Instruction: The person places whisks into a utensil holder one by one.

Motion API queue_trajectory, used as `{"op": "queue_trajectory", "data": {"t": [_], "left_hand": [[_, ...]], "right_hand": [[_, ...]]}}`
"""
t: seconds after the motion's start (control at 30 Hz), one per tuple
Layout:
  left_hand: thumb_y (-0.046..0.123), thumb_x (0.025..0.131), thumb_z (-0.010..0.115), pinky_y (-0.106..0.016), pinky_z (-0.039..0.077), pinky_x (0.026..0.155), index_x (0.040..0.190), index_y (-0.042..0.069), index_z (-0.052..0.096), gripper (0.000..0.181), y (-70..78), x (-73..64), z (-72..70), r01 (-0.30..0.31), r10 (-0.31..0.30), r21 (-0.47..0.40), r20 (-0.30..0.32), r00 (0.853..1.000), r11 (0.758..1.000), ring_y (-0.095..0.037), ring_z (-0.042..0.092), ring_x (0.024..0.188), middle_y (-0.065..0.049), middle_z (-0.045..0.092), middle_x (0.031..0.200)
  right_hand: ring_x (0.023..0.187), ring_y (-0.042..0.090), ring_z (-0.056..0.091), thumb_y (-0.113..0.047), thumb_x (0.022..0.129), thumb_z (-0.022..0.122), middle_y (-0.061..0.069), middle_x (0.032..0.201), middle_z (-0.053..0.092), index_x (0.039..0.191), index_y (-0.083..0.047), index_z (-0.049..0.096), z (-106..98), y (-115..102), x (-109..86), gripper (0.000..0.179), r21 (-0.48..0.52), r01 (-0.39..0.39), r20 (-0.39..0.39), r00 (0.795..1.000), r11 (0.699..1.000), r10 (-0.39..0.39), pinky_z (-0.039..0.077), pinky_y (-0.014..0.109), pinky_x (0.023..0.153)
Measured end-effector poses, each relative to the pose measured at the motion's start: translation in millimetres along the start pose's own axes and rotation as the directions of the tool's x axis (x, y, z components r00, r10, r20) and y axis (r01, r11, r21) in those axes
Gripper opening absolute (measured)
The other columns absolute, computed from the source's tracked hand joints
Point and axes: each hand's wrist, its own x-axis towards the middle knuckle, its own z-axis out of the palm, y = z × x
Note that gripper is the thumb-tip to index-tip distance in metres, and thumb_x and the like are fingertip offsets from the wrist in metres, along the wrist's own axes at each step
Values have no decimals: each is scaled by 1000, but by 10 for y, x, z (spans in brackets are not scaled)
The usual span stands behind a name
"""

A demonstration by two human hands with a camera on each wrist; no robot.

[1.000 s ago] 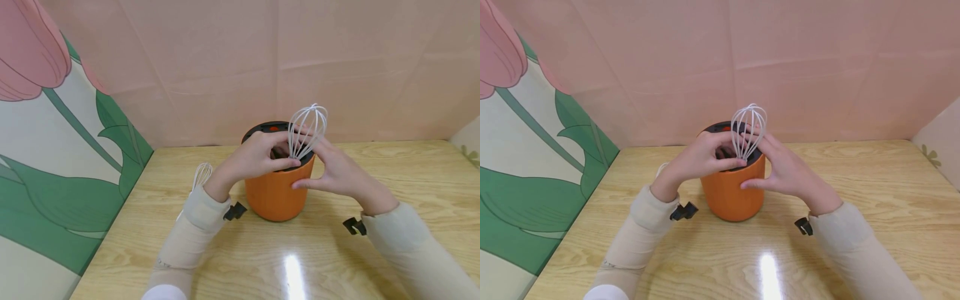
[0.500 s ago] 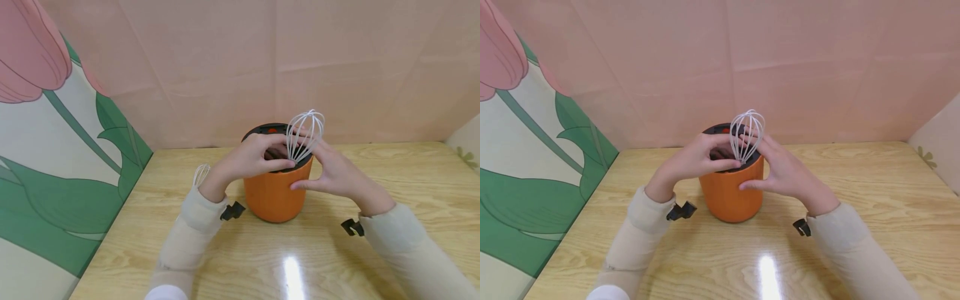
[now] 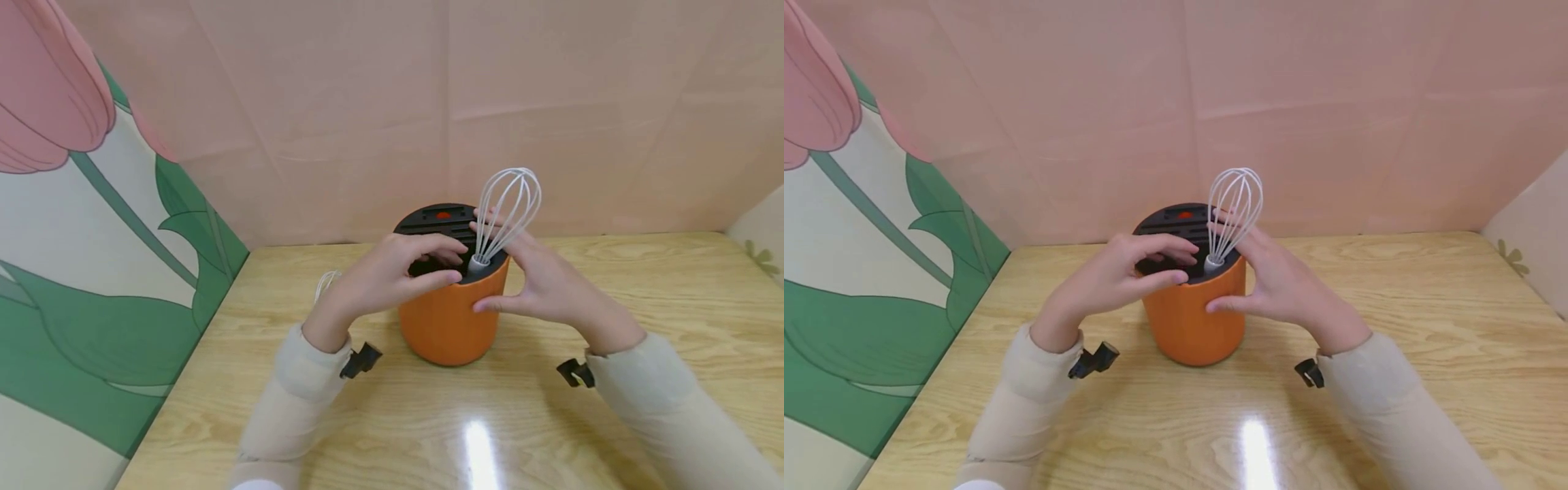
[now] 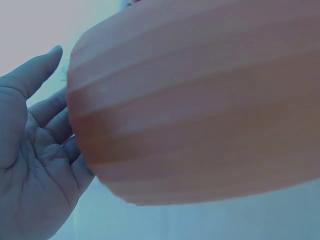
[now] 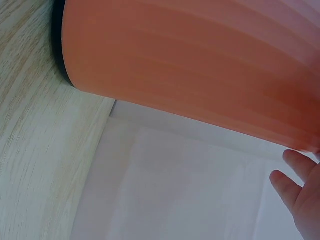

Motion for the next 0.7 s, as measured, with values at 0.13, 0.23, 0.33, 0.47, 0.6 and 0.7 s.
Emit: {"op": "queue_trajectory", "data": {"t": [0.13, 0.23, 0.33, 0.47, 0.6, 0.7], "left_hand": [[21, 96, 68, -24, 49, 101, 127, 5, 64, 35, 19, -89, -33, -65, 66, 83, -5, 998, 994, -14, 62, 119, -5, 69, 124], [20, 96, 68, -25, 44, 109, 127, 4, 65, 36, 18, -145, -65, -88, 89, 116, -7, 996, 989, -16, 60, 123, -5, 68, 128], [21, 96, 68, -27, 44, 109, 130, 4, 63, 38, -3, -206, -95, -84, 87, 138, -12, 996, 987, -16, 58, 125, -5, 65, 132], [21, 96, 68, -31, 44, 111, 133, 5, 61, 41, -41, -301, -146, -70, 78, 170, -43, 996, 983, -19, 56, 129, -7, 63, 136], [19, 94, 69, -36, 40, 115, 135, 5, 60, 44, -69, -383, -215, -52, 68, 179, -84, 994, 982, -22, 52, 135, -8, 61, 139], [21, 94, 70, -39, 37, 117, 140, 9, 57, 49, -78, -442, -267, -7, 24, 183, -91, 996, 983, -22, 45, 142, -6, 57, 144]], "right_hand": [[155, 23, 16, -33, 63, 95, 3, 165, 25, 154, -22, 35, -5, -12, 4, 109, -5, -6, -1, 1000, 1000, 6, 29, 65, 114], [154, 25, 17, -33, 64, 94, 3, 165, 25, 154, -21, 36, -13, -16, 3, 108, -7, 6, -4, 1000, 1000, -6, 29, 65, 113], [154, 27, 16, -32, 65, 94, 3, 165, 25, 154, -21, 36, -17, -16, 2, 107, -4, 10, -4, 1000, 1000, -10, 27, 65, 115], [154, 29, 17, -33, 65, 94, 4, 165, 25, 154, -21, 36, -18, -14, 6, 107, 2, 11, -1, 1000, 1000, -11, 26, 65, 115], [152, 34, 21, -32, 64, 94, 6, 164, 26, 153, -19, 37, -20, -6, 1, 107, 4, 26, -4, 1000, 1000, -26, 29, 67, 113], [152, 32, 21, -32, 63, 95, 5, 164, 25, 153, -19, 37, -20, -2, -2, 108, 3, 21, -4, 1000, 1000, -21, 31, 67, 111]]}}
